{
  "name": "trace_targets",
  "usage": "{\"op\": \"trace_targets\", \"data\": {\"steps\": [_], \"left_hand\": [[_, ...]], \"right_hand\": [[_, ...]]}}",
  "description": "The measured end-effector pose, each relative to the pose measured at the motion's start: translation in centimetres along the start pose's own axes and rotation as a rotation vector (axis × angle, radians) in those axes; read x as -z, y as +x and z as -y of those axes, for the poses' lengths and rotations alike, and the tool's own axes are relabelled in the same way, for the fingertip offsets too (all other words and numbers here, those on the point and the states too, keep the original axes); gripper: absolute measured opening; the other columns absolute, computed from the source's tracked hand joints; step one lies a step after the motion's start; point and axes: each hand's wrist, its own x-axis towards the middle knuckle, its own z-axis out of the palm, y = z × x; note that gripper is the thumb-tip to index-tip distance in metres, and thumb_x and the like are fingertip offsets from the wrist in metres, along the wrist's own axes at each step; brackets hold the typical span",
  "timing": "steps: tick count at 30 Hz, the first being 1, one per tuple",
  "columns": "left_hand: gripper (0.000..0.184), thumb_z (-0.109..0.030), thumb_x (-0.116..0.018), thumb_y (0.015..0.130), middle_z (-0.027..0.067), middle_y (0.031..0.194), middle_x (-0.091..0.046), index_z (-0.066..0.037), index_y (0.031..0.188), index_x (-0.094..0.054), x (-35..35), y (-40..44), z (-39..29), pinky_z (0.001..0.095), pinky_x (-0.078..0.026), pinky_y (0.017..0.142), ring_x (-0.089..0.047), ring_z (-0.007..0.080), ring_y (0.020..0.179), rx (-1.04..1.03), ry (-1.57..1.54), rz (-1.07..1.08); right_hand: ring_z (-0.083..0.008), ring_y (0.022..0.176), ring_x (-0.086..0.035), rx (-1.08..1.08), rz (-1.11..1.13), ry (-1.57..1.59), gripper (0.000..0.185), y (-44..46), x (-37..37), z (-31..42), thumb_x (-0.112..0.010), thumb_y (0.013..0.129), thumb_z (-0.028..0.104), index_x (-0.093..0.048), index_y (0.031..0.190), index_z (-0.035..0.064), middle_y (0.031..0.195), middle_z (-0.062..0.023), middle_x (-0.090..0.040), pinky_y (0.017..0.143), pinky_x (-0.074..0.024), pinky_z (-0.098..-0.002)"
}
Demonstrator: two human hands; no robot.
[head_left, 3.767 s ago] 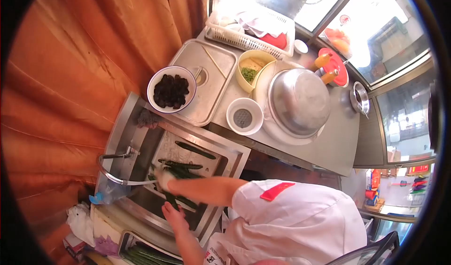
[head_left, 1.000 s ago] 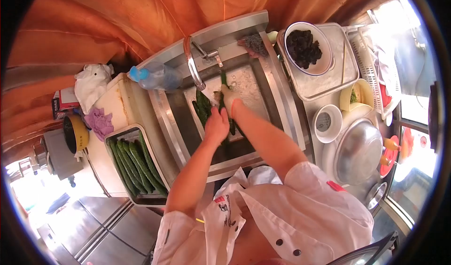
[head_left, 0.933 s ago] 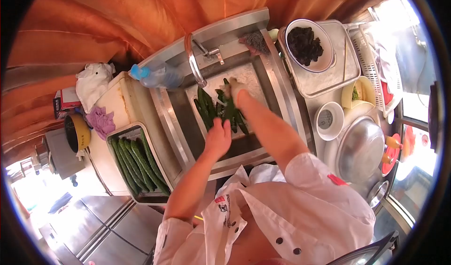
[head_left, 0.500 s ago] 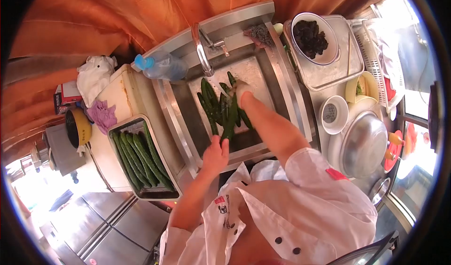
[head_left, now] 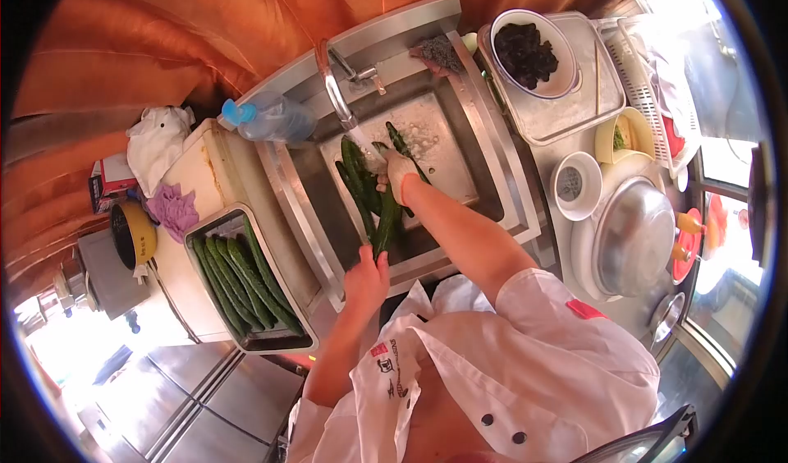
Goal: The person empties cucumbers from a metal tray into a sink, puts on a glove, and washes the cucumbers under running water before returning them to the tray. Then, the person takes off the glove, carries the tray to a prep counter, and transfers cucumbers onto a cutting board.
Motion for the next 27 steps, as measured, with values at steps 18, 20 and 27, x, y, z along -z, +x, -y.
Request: {"op": "trace_targets", "data": {"steps": [18, 20, 27], "left_hand": [[0.038, -0.028, -0.058, 0.098, 0.0194, 0.078, -0.068, -0.002, 0.124, -0.048, -0.3, -2.1, 2.7, 0.0494, -0.053, 0.06, -0.067, 0.039, 0.066, 0.049, 0.151, -0.094], [0.039, -0.027, -0.059, 0.097, 0.0202, 0.079, -0.068, -0.001, 0.124, -0.049, 0.5, -2.4, 2.9, 0.0499, -0.053, 0.062, -0.067, 0.0395, 0.069, 0.063, 0.155, -0.084], [0.041, -0.021, -0.06, 0.097, 0.0257, 0.088, -0.066, 0.003, 0.128, -0.049, 6.2, -6.3, 4.0, 0.053, -0.051, 0.07, -0.065, 0.0465, 0.079, 0.011, 0.014, -0.238]], "right_hand": [[-0.0228, 0.071, -0.051, -0.217, 0.294, 0.28, 0.034, -2.0, 0.8, 0.8, -0.046, 0.106, 0.035, -0.048, 0.082, 0.0106, 0.076, -0.0052, -0.051, 0.081, -0.0497, -0.0455], [-0.0224, 0.068, -0.05, -0.225, 0.289, 0.318, 0.033, -1.7, 1.4, 0.8, -0.048, 0.105, 0.033, -0.045, 0.08, 0.0114, 0.074, -0.0049, -0.048, 0.081, -0.0505, -0.0452], [-0.0334, 0.11, -0.056, -0.065, -0.006, -0.36, 0.046, 5.3, 6.7, 0.0, -0.035, 0.106, 0.043, -0.053, 0.12, 0.0032, 0.117, -0.0185, -0.058, 0.099, -0.0456, -0.0488]]}}
